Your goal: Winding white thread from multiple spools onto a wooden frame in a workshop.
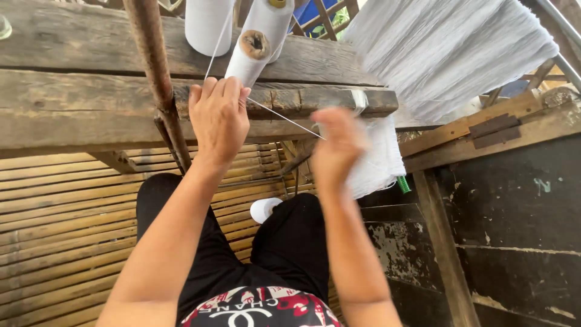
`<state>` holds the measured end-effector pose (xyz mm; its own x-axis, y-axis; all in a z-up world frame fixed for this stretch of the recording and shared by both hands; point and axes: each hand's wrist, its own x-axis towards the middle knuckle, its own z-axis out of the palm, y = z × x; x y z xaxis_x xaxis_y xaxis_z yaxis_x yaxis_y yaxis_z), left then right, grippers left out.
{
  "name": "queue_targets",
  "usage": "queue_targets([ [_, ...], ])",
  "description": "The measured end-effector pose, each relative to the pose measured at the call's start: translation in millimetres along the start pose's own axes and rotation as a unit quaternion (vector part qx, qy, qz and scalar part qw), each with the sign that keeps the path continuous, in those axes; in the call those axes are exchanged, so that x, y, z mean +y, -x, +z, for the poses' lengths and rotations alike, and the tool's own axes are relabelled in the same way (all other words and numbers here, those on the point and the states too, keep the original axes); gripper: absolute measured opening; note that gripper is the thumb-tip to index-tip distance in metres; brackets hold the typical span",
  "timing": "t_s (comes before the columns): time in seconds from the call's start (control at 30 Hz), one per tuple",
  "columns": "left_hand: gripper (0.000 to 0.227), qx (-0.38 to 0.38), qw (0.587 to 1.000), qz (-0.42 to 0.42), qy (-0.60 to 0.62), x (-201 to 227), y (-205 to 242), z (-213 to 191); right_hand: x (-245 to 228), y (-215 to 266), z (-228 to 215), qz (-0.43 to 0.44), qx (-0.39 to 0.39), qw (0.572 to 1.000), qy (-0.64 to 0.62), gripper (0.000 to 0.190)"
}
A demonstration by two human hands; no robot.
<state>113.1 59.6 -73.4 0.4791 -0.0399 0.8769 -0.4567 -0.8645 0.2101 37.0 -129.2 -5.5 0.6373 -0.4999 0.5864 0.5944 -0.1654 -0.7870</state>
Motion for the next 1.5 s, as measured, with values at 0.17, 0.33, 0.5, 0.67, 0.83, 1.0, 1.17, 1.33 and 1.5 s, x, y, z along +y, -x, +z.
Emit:
queue_targets([
  [0.17, 0.025, -0.005, 1.0, -0.027, -0.011, -0.1, 0.1, 3.5, 57.6, 37.4, 6.9, -0.058, -0.149, 0.945, 0.287, 0.017],
  [0.33, 0.027, -0.008, 1.0, -0.014, 0.002, -3.2, 4.8, 2.2, 89.0, 67.2, -2.8, 0.036, -0.17, 0.946, 0.273, 0.02],
  [0.5, 0.026, -0.005, 0.998, -0.037, 0.058, 16.9, 5.4, -12.0, 69.6, 79.0, 1.2, 0.285, -0.155, 0.936, 0.135, 0.007],
  [0.67, 0.02, 0.051, 0.977, -0.084, 0.187, 79.1, 30.3, -25.7, 43.1, 94.3, 26.1, 0.408, -0.005, 0.876, -0.258, 0.024],
  [0.83, 0.011, 0.018, 0.968, 0.007, 0.251, 100.0, 71.4, -31.7, 17.1, 102.5, -12.8, 0.301, 0.036, 0.914, -0.27, 0.006],
  [1.0, 0.016, -0.051, 0.963, 0.042, 0.26, 57.0, 98.1, -46.6, 44.8, 95.1, -148.4, 0.299, 0.147, 0.929, -0.164, 0.018],
  [1.17, 0.02, -0.005, 0.997, 0.003, 0.076, -3.6, 68.8, -57.6, 137.7, -7.2, -350.6, 0.196, 0.234, 0.951, 0.05, 0.028],
  [1.33, 0.024, 0.002, 1.0, -0.012, 0.013, 2.8, 14.6, -20.1, -57.2, -64.8, -81.5, -0.044, 0.194, 0.967, 0.157, 0.019],
  [1.5, 0.027, 0.03, 0.999, 0.02, 0.017, 11.4, -0.8, -0.9, 68.5, 38.9, 1.3, -0.143, -0.056, 0.971, 0.181, 0.027],
])
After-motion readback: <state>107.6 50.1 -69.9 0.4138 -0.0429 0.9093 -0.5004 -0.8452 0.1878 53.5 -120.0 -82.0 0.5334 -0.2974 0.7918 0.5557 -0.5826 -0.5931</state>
